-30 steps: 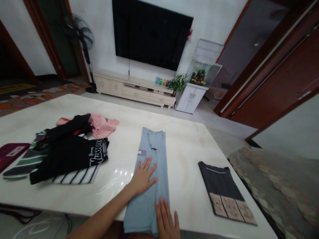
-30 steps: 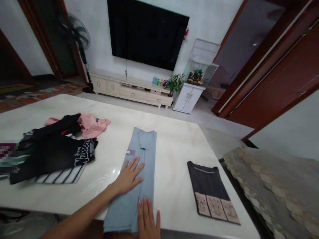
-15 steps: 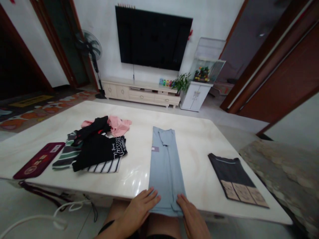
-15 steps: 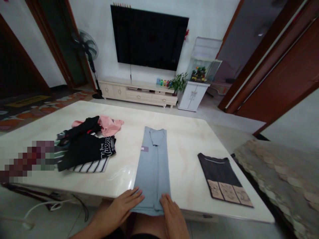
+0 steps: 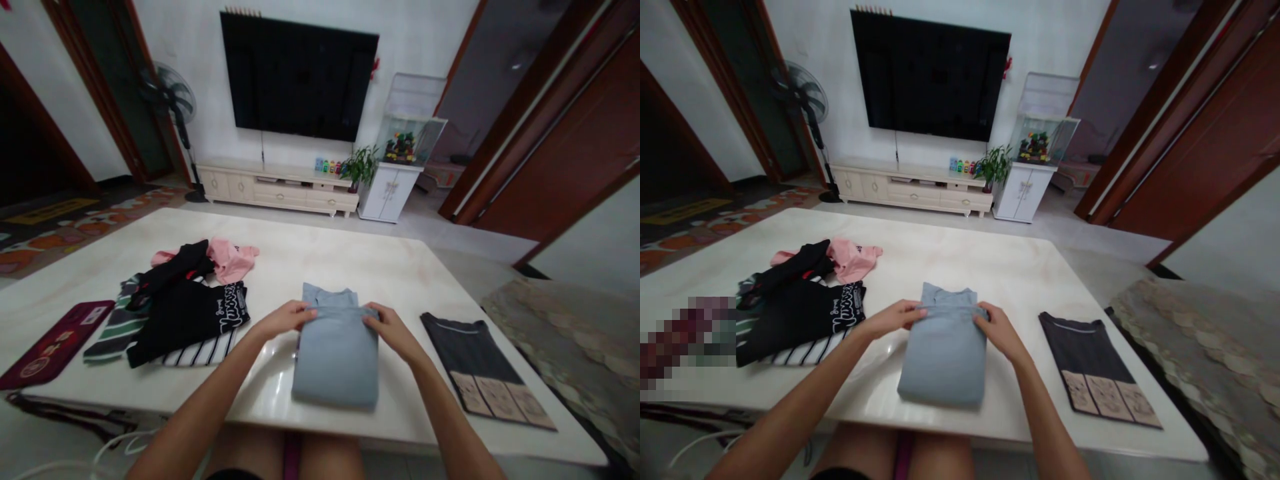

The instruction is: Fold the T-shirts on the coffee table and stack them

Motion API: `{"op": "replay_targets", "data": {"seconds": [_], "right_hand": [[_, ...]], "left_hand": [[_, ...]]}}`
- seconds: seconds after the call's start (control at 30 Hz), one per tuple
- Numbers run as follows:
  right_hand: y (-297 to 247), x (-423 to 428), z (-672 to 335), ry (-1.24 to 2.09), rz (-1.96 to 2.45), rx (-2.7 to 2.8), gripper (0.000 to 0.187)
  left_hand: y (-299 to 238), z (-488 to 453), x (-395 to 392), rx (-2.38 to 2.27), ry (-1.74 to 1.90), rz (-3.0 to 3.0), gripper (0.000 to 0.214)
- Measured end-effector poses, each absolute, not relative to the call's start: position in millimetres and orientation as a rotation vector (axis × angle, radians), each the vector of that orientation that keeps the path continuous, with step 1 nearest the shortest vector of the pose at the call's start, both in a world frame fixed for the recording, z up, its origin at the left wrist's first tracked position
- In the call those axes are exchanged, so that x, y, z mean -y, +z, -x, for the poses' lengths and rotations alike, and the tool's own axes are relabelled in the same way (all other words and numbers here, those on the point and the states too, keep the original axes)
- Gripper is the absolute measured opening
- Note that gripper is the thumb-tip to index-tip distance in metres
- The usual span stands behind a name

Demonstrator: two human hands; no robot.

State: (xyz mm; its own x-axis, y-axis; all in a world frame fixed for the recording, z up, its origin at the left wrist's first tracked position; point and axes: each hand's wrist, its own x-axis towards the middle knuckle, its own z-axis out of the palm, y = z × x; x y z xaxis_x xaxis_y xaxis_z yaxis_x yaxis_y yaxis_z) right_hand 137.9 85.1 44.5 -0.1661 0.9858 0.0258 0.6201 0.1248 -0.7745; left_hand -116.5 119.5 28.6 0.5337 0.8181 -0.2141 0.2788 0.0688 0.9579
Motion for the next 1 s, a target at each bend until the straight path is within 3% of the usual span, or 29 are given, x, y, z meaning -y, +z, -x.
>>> {"op": "replay_targets", "data": {"seconds": [0.13,0.43,0.63,0.77,1.0], "right_hand": [[11,-155,-128,0.807,1.685,1.808,0.021],[-6,-193,-137,0.655,1.937,1.767,0.023],[-19,-197,-126,0.631,2.081,1.673,0.032],[10,-190,-135,0.670,1.913,1.698,0.024],[98,-124,-142,0.303,1.406,1.640,0.020]], "left_hand": [[3,97,-177,-1.123,0.551,-1.462,0.035],[-11,94,-219,-1.410,0.626,-1.631,0.017],[-23,79,-221,-1.647,0.651,-1.783,0.031],[6,90,-223,-1.490,0.634,-1.901,0.015],[99,108,-184,-1.095,1.049,-2.098,0.018]]}}
